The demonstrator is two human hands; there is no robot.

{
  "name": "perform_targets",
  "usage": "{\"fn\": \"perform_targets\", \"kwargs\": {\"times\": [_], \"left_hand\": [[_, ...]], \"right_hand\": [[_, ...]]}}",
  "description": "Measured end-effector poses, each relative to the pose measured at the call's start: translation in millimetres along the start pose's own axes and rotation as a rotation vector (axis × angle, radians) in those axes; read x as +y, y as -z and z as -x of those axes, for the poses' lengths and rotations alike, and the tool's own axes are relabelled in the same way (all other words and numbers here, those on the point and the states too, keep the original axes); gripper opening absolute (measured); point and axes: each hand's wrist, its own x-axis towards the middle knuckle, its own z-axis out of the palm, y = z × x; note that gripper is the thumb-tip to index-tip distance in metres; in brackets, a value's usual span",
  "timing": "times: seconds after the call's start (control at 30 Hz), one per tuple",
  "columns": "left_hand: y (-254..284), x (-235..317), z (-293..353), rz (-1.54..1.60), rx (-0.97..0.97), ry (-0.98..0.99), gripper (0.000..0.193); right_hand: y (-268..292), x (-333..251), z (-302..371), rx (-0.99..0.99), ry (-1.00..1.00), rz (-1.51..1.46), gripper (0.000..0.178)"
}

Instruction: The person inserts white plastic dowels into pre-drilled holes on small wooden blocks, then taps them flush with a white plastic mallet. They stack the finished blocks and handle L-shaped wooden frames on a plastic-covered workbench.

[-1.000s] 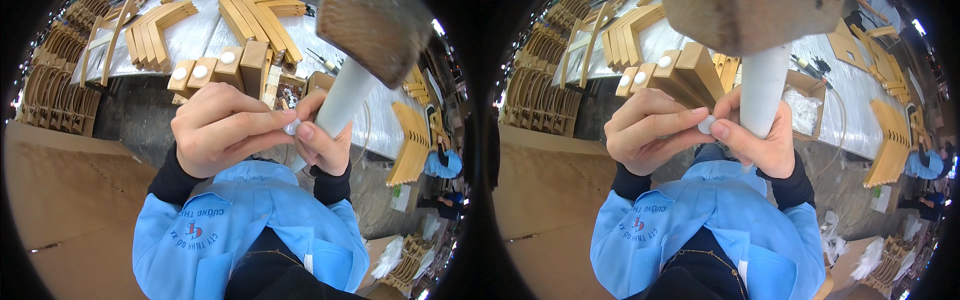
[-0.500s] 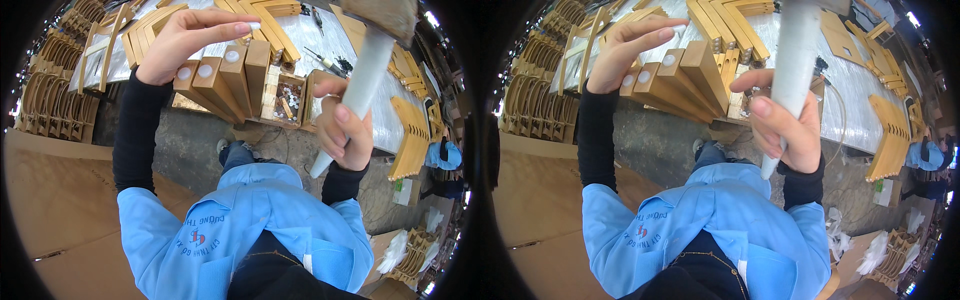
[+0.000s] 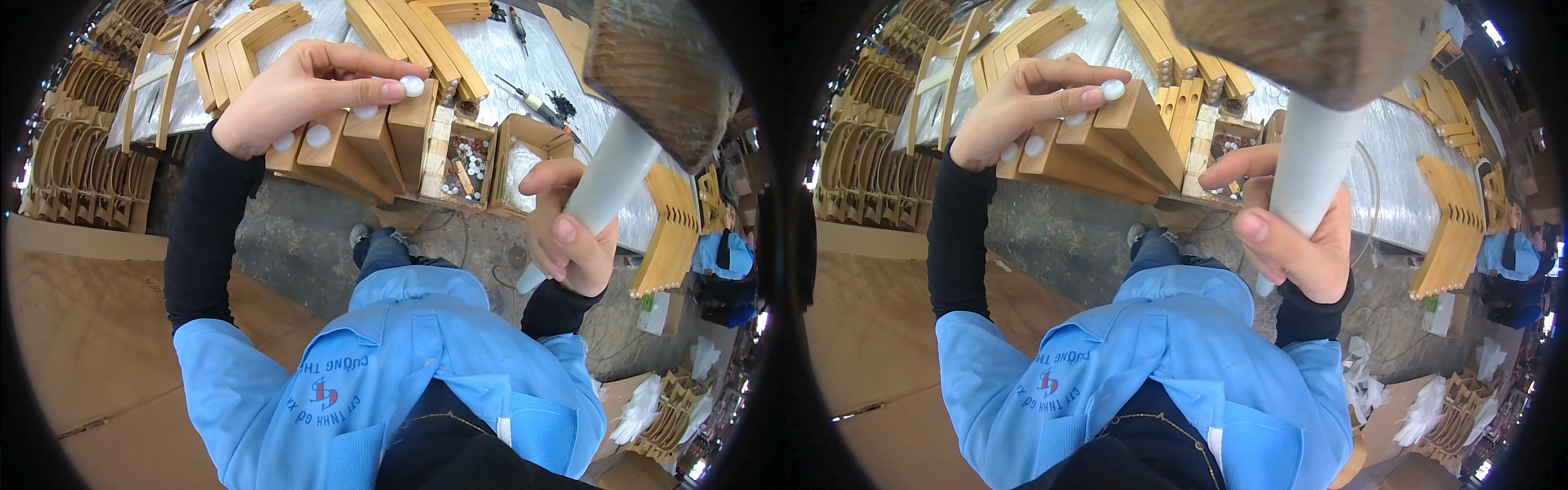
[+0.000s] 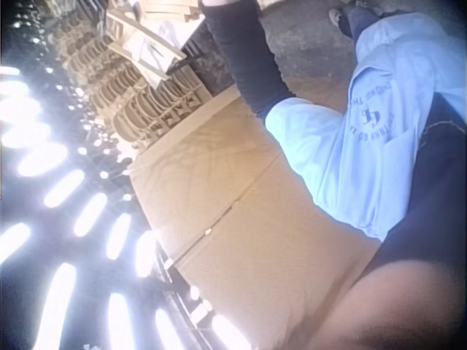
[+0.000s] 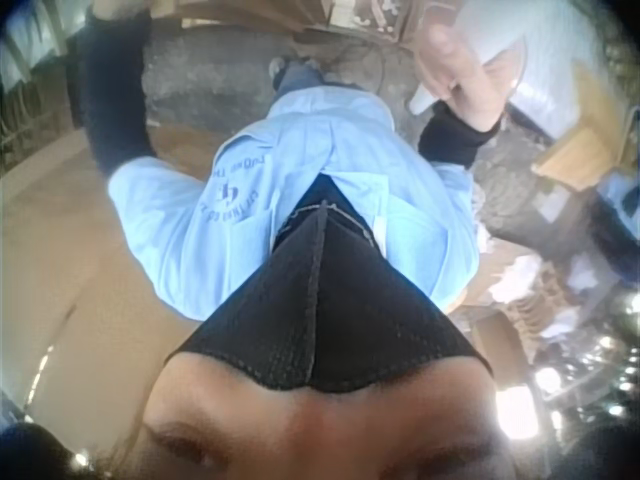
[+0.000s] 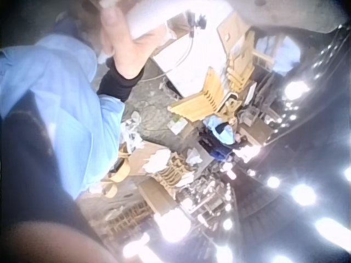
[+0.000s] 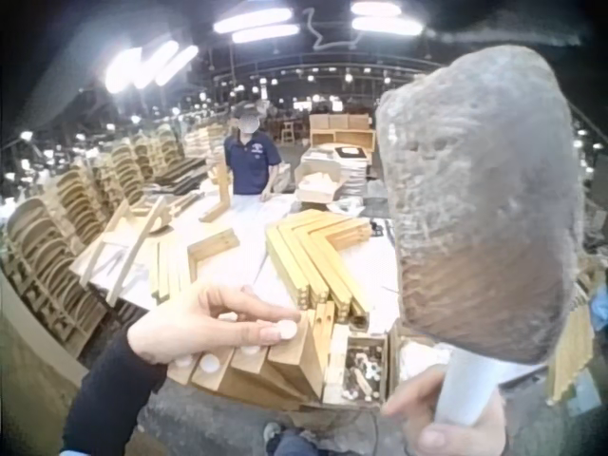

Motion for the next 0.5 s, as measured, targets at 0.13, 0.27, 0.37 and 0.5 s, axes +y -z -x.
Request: {"fn": "perform_targets", "kwargs": {"times": [0.13,0.27,0.37,0.5], "left_hand": [[2.7,0.8,-0.6,0.014,-0.024,0.023,0.032],[3.1,-1.9,-3.5,0.011,-0.027,0.007,0.031],[2.1,-2.7,-4.5,0.020,-0.031,-0.003,0.031],[2.8,-4.7,-6.5,-0.018,-0.043,-0.073,0.031]], "right_hand": [[3.1,-3.5,-2.2,-0.014,-0.039,0.033,0.037],[8.8,-4.3,-3.3,-0.012,-0.067,0.080,0.038],[10.9,-2.6,-4.6,0.003,-0.081,0.125,0.042],[12.7,-1.7,-6.8,0.015,-0.100,0.144,0.044]]}}
